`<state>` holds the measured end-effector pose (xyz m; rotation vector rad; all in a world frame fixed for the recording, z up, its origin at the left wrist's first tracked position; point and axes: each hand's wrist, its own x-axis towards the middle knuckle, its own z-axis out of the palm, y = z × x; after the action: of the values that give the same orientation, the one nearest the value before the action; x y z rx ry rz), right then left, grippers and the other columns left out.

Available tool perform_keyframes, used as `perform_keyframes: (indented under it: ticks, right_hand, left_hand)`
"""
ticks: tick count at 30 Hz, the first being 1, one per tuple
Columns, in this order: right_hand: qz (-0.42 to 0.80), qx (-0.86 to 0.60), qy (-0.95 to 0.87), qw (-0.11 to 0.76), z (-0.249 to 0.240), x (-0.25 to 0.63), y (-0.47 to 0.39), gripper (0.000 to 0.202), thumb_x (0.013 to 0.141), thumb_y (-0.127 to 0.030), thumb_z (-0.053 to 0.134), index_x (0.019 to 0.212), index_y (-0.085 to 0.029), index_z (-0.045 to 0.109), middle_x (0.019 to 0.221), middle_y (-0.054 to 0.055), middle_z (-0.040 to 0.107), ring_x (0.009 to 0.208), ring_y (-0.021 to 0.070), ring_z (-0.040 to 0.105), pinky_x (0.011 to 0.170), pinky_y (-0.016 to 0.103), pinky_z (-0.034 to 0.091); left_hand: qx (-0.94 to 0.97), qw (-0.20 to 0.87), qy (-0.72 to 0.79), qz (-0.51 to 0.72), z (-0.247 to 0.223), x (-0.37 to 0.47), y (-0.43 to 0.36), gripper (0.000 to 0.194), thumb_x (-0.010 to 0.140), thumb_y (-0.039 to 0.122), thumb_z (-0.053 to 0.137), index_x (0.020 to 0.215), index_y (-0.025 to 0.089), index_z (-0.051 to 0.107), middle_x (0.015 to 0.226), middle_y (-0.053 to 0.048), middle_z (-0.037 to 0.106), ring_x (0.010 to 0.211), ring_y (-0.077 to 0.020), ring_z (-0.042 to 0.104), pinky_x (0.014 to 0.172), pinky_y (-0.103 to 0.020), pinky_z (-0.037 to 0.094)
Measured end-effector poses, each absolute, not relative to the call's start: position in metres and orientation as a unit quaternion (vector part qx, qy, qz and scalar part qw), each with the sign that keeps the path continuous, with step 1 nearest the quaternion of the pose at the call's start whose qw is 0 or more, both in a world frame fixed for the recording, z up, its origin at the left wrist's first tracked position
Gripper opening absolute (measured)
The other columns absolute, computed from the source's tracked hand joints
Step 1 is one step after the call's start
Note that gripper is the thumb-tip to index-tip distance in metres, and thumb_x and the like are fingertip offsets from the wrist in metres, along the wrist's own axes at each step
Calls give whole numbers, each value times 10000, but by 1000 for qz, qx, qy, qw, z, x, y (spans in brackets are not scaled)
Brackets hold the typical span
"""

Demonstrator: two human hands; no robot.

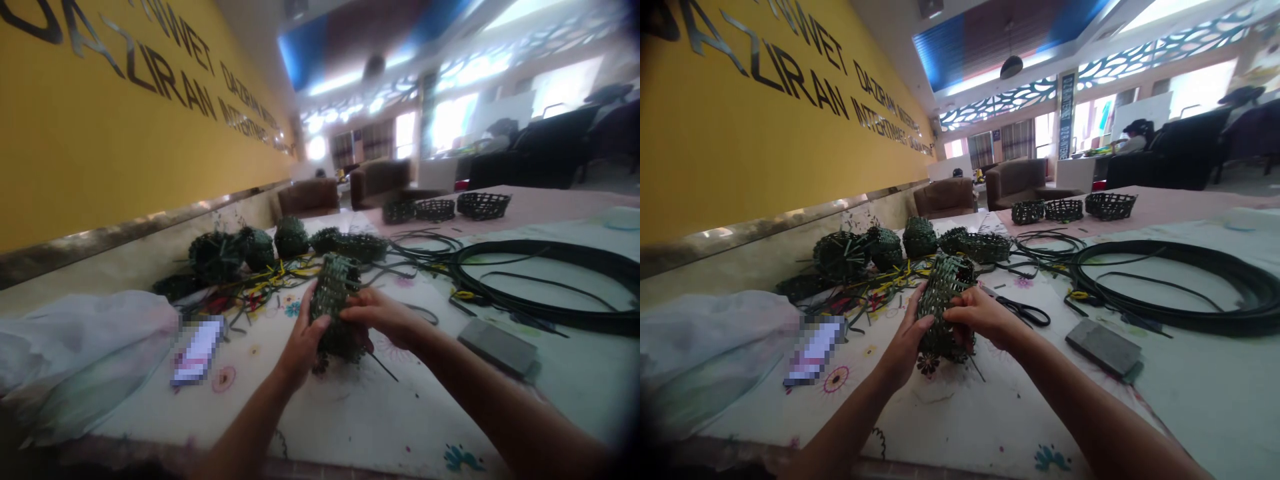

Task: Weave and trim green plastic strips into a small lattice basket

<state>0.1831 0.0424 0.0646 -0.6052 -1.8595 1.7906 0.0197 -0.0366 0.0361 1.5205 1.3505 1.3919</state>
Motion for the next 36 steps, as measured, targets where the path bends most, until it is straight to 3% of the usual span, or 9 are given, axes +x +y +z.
perform_keyframes:
  ticks: [4, 12, 20, 26, 32, 36]
  right_hand:
    - [652, -236, -678, 245, 64, 182, 41, 125, 655, -288, 597, 665, -166, 571, 477, -35, 566, 344, 97, 484, 308, 201, 402]
    - [643, -269, -667, 264, 64, 179, 40, 142, 595, -272, 599, 568, -186, 488, 489, -69, 457, 393, 67, 410, 366, 201, 331]
    - [626, -269, -683, 262, 63, 180, 38, 120, 589, -267, 592, 562, -186, 508, 458, -69, 459, 380, 70, 390, 358, 209, 309]
    - [631, -276, -675, 266, 65, 181, 38, 137, 601, -269, 605, 540, -185, 516, 442, -63, 463, 363, 80, 419, 339, 207, 331]
    - [602, -299, -676, 301, 58, 175, 36, 191, 649, -281, 579, 502, -177, 517, 413, -29, 500, 368, 87, 431, 367, 204, 302]
    - [568, -326, -662, 365, 46, 165, 29, 207, 687, -307, 577, 534, -183, 511, 444, -33, 499, 406, 90, 431, 400, 209, 289]
  left_hand:
    - [588, 271, 540, 539, 32, 24, -39, 598, 909, 291, 463, 1485, 230, 317, 1553, -61, 360, 1434, -218, 315, 1186, -403, 246]
    - [581, 216, 570, 540, 24, 30, -42, 462, 887, 254, 466, 1347, 223, 440, 1379, -98, 517, 1267, -243, 488, 1049, -408, 400]
    - [585, 190, 579, 535, 26, 36, -46, 435, 874, 249, 477, 1306, 223, 435, 1313, -91, 532, 1199, -230, 521, 995, -373, 427]
    - [595, 181, 572, 536, 28, 36, -46, 396, 882, 226, 492, 1273, 220, 429, 1275, -88, 518, 1196, -218, 506, 1049, -393, 389]
    - [606, -41, 608, 511, 32, 40, -53, 136, 916, 222, 517, 1020, 208, 603, 1252, -99, 509, 1272, -247, 457, 1090, -413, 357]
    - [593, -139, 626, 487, 33, 43, -54, 173, 926, 198, 518, 1006, 195, 671, 1063, -92, 602, 1044, -222, 583, 957, -367, 464]
